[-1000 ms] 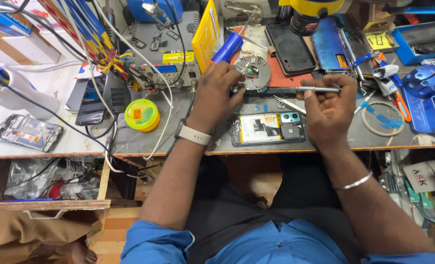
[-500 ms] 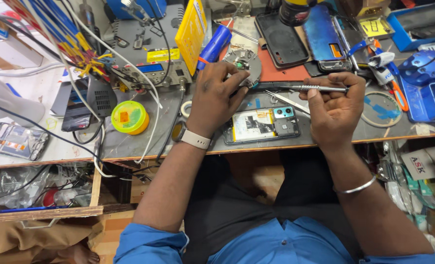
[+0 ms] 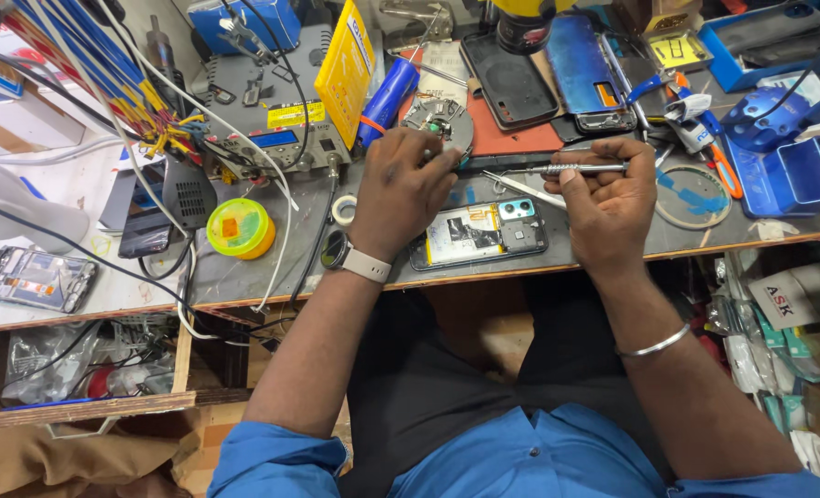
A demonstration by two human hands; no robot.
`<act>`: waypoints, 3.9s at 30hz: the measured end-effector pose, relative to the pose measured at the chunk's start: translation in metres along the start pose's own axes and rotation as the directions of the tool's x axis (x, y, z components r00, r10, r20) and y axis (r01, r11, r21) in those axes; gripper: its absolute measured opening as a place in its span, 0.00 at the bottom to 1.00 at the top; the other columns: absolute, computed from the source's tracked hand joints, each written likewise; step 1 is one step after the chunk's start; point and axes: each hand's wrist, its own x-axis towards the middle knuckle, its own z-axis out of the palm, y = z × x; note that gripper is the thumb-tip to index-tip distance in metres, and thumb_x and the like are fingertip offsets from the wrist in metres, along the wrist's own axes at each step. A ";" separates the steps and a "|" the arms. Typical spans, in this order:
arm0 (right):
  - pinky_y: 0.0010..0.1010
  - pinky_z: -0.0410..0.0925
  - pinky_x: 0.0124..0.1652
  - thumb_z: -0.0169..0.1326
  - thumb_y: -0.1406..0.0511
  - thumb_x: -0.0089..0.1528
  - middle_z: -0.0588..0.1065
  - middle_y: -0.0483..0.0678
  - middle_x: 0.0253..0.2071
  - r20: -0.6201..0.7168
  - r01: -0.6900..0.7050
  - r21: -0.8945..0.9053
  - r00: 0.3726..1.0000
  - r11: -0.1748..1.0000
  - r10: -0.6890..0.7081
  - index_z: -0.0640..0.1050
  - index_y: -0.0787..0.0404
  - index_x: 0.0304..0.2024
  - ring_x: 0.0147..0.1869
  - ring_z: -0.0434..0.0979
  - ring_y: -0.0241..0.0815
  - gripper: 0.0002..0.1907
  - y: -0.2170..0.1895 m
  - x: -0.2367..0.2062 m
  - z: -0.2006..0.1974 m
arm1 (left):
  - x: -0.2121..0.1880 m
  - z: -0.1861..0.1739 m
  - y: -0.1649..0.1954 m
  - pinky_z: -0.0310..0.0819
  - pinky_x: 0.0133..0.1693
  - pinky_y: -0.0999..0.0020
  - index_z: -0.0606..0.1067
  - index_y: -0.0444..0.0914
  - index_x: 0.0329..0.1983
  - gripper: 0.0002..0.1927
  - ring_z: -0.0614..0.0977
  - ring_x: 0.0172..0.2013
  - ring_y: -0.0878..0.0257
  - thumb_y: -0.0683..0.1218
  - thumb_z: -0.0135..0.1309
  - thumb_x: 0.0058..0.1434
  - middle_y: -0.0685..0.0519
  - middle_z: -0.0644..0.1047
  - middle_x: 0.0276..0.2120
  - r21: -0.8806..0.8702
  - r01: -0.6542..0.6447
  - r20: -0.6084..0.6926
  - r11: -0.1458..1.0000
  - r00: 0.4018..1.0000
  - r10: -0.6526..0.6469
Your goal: The person uses a screwdriver to remove screws from a disassembled mobile phone on a workbench. They then use tweezers to lift and reposition small internal components and connectors while the phone remains open on the table.
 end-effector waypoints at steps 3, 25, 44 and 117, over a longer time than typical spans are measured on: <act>0.33 0.80 0.56 0.49 0.80 0.70 0.74 0.61 0.53 0.007 0.004 -0.013 1.000 1.000 -0.004 0.59 0.66 0.58 0.54 0.82 0.44 0.19 -0.001 0.000 0.000 | 0.001 0.003 0.000 0.68 0.51 0.57 0.79 0.44 0.42 0.09 0.75 0.49 0.56 0.45 0.65 0.58 0.56 0.75 0.44 0.042 -0.005 -0.010 0.999 1.000 0.005; 0.34 0.81 0.56 0.49 0.79 0.70 0.73 0.63 0.53 0.021 -0.008 -0.060 1.000 0.998 0.009 0.58 0.68 0.58 0.56 0.82 0.47 0.19 -0.002 0.001 -0.001 | -0.003 0.003 -0.001 0.69 0.54 0.56 0.78 0.38 0.43 0.12 0.75 0.49 0.51 0.45 0.66 0.59 0.50 0.75 0.44 -0.050 0.170 -0.052 0.984 0.984 -0.173; 0.33 0.80 0.55 0.50 0.79 0.71 0.74 0.63 0.53 0.021 -0.013 -0.057 1.000 0.998 0.014 0.58 0.67 0.58 0.53 0.82 0.46 0.19 0.000 0.000 -0.001 | -0.003 0.004 -0.004 0.69 0.55 0.57 0.78 0.40 0.38 0.08 0.75 0.49 0.53 0.41 0.65 0.57 0.53 0.75 0.43 -0.095 0.157 -0.045 0.983 0.986 -0.162; 0.30 0.80 0.52 0.50 0.78 0.70 0.74 0.60 0.51 -0.006 -0.070 -0.017 0.998 0.997 0.070 0.59 0.68 0.58 0.51 0.82 0.44 0.18 -0.004 0.004 -0.001 | 0.035 0.011 -0.011 0.77 0.37 0.64 0.78 0.34 0.38 0.02 0.83 0.31 0.57 0.39 0.56 0.64 0.46 0.82 0.32 -0.329 0.448 -0.080 0.831 0.864 -0.497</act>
